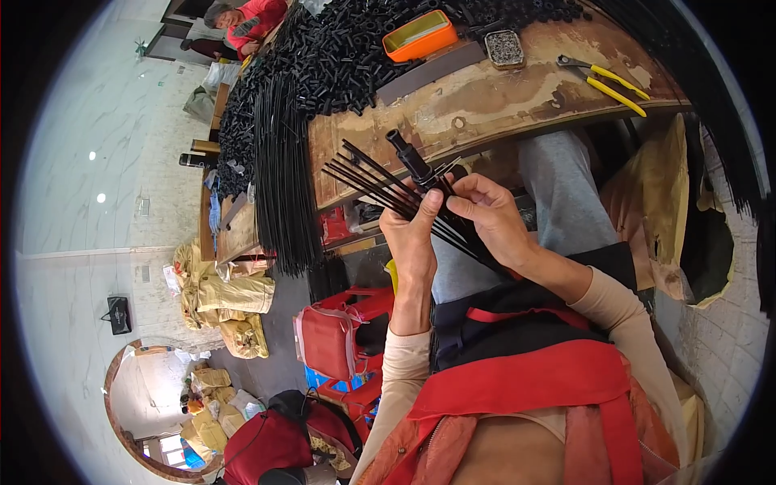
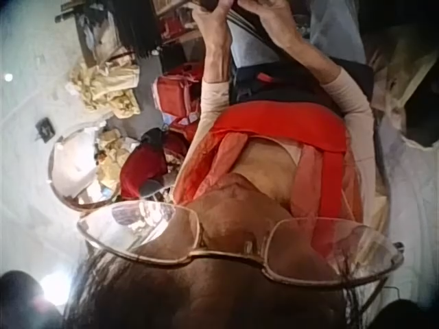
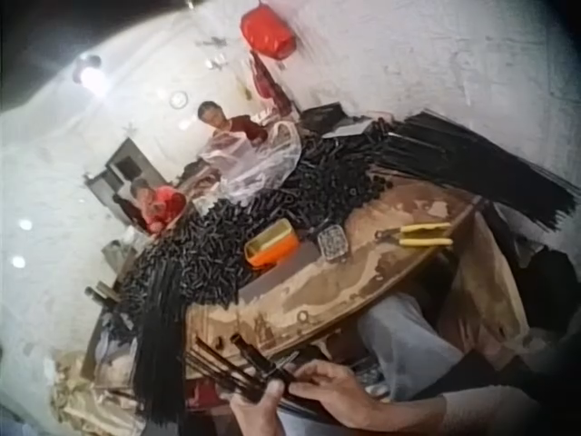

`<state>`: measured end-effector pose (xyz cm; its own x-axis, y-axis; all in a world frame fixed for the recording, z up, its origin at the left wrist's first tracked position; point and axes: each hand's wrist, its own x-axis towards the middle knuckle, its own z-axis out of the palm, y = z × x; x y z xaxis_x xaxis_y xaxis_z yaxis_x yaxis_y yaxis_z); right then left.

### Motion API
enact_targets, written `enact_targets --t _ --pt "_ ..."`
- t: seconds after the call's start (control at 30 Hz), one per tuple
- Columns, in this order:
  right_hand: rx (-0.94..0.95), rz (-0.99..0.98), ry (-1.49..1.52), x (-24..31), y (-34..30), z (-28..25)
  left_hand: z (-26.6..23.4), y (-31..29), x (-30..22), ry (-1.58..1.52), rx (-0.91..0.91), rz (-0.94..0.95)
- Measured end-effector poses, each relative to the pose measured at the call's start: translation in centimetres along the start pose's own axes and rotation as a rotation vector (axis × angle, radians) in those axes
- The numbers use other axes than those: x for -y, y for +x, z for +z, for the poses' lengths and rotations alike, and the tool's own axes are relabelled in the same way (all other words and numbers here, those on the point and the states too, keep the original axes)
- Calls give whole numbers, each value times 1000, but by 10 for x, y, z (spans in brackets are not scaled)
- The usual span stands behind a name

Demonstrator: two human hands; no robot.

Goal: Assembling brushes by trimming bundles of bristles with a tool and inserting them into a frame.

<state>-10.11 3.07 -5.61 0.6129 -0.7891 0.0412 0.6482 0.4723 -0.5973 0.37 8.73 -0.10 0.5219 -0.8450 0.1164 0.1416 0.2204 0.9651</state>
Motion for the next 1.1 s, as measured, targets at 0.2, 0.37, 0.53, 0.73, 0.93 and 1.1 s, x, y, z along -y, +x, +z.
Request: enact_targets --t 0.2,0.37,0.53,0.73,0.93,1.1 --pt "106 152 130 2 19 -22 -5 6 1 79 41 -6" --pt "79 178 164 -5 19 -23 -1 12 1 152 76 -51" --pt "-54 70 105 -5 7 -13 18 5 2 197 -5 -50" --pt "-43 18 71 -14 5 -18 15 10 10 111 -53 -102" --pt "-55 -30 131 -17 4 -24 7 14 18 20 -17 -164" --pt "-86 33 212 -10 6 -20 10 12 10 138 18 -133"
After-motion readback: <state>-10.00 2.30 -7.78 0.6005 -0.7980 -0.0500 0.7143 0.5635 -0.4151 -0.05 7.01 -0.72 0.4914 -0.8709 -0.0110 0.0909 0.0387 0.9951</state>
